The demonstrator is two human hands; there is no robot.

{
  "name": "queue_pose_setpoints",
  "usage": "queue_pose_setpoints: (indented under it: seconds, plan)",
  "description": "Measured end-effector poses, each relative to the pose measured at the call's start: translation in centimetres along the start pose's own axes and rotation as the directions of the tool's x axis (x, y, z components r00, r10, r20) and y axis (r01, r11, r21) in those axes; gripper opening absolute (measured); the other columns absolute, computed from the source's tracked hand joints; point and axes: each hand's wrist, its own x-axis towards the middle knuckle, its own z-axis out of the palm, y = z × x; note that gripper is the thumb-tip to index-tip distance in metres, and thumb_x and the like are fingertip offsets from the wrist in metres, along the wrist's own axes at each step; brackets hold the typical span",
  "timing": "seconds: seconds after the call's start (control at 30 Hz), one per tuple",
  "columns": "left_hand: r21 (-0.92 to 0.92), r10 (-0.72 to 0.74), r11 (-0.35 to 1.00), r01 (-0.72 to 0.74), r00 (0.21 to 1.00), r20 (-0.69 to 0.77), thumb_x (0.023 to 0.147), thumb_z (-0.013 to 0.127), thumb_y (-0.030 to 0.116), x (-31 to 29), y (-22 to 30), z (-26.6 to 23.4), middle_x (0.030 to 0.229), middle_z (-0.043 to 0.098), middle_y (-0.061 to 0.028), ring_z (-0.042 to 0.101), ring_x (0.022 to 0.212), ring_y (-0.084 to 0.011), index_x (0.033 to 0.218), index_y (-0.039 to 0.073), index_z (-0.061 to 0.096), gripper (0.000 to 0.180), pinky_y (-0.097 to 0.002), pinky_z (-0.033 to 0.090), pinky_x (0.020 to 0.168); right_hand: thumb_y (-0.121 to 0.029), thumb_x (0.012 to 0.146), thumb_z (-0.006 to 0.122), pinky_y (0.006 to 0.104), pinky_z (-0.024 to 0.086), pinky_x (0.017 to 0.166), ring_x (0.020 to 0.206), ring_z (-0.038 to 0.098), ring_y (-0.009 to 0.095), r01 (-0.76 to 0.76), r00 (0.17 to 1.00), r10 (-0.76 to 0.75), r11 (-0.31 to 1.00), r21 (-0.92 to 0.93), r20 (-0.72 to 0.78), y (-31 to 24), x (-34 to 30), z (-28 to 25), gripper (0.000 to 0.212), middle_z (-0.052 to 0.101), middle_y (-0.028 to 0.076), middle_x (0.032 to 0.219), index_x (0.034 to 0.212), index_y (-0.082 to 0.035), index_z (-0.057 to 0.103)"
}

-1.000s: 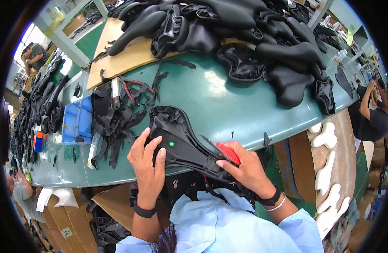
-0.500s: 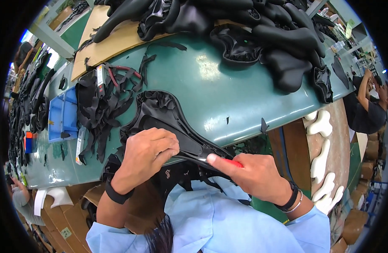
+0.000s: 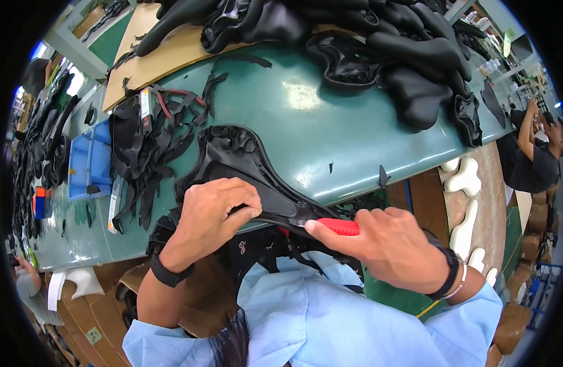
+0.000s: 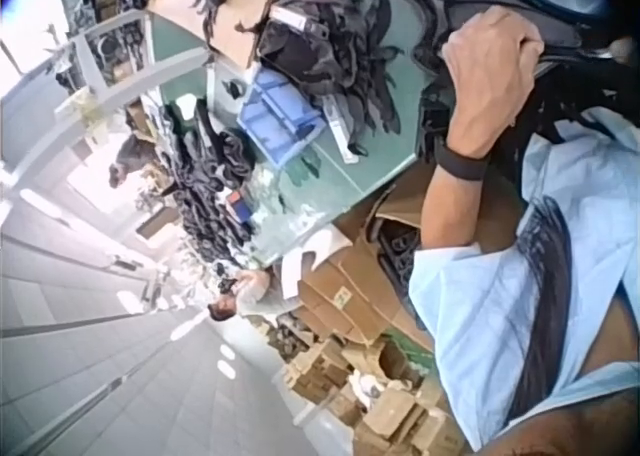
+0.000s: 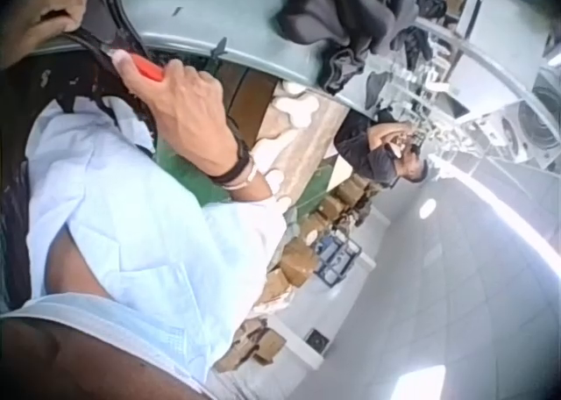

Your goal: The person picks up bicycle seats one at a time and uses a utility knife to trim excess material from the edges. They turn the seats over to reach different sides while cutting before placing the finished seats into a cardboard box.

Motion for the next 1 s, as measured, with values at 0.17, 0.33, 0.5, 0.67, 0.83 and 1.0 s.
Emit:
queue_pose_setpoints:
  seconds: [0.17,0.33,0.5,0.67,0.83,1.0]
  plan:
    - [-0.107,-0.229,0.972,0.211,0.952,-0.202,0.078,0.07,0.012,1.2,2.7,2.6,0.084,0.066,-0.0079,0.065,0.08,-0.0276,0.083,0.003,0.067,0.01,-0.0356,0.05,0.07,-0.004,0.078,0.063,0.0355,0.045,0.053,0.058,0.057,0.024,-0.15,0.987,0.155,0.984,0.098,-0.043,3.5,-1.1,0.2,0.076,0.052,0.007,0.075,0.145,-0.034,0.043]
    - [0.113,-0.058,0.992,0.048,0.994,0.092,0.077,0.071,0.014,4.7,2.0,1.7,0.082,0.062,-0.0091,0.062,0.076,-0.0287,0.083,0.004,0.068,0.012,-0.0378,0.049,0.069,-0.007,0.098,0.048,0.0274,0.052,0.065,0.07,0.059,0.011,-0.129,0.831,0.553,0.298,0.946,-0.061,1.1,-1.1,3.0,0.063,0.061,0.008,0.102,0.154,-0.01,0.02]
    - [-0.353,-0.195,0.895,0.271,0.952,0.235,0.079,0.071,0.008,6.4,-0.6,1.4,0.075,0.052,-0.0027,0.045,0.058,-0.0092,0.079,0.001,0.067,0.008,-0.0268,0.037,0.054,-0.012,0.099,0.04,0.0301,0.056,0.062,0.07,0.062,0.014,-0.073,0.825,0.544,-0.164,0.984,0.152,-2.9,0.2,5.5,0.059,0.06,0.013,0.116,0.154,-0.008,0.017]
    - [-0.454,-0.29,0.822,0.344,0.939,0.186,0.078,0.073,0.01,7.0,-0.3,1.8,0.074,0.05,0.0008,0.04,0.059,-0.0045,0.077,-0.001,0.065,0.013,-0.0231,0.033,0.055,-0.013,0.099,0.039,0.0336,0.053,0.06,0.064,0.064,0.018,-0.199,0.852,0.473,-0.106,0.974,0.226,-3.8,2.9,4.8,0.056,0.064,0.011,0.084,0.152,-0.005,0.021]
    - [-0.863,-0.362,0.38,0.333,0.912,0.193,0.086,0.069,0.015,7.6,-0.6,1.7,0.071,0.05,0.0064,0.042,0.064,-0.0027,0.084,0.003,0.067,0.012,-0.019,0.032,0.06,-0.017,0.098,0.044,0.0412,0.053,0.063,0.064,0.066,0.034,-0.26,0.864,0.498,0.316,0.912,0.074,-6.4,3.8,5.8,0.059,0.062,0.018,0.07,0.15,-0.005,0.021]
    - [-0.603,-0.323,0.793,0.085,0.899,-0.297,0.089,0.069,0.018,7.2,-1.4,0.3,0.083,0.062,-0.0012,0.053,0.073,-0.0102,0.09,0.003,0.067,0.016,-0.0242,0.041,0.067,-0.019,0.098,0.049,0.0337,0.054,0.064,0.069,0.068,0.02,-0.131,0.817,0.564,-0.022,0.991,0.12,-6.8,3.4,6.2,0.052,0.063,0.012,0.082,0.143,0.0,0.031]
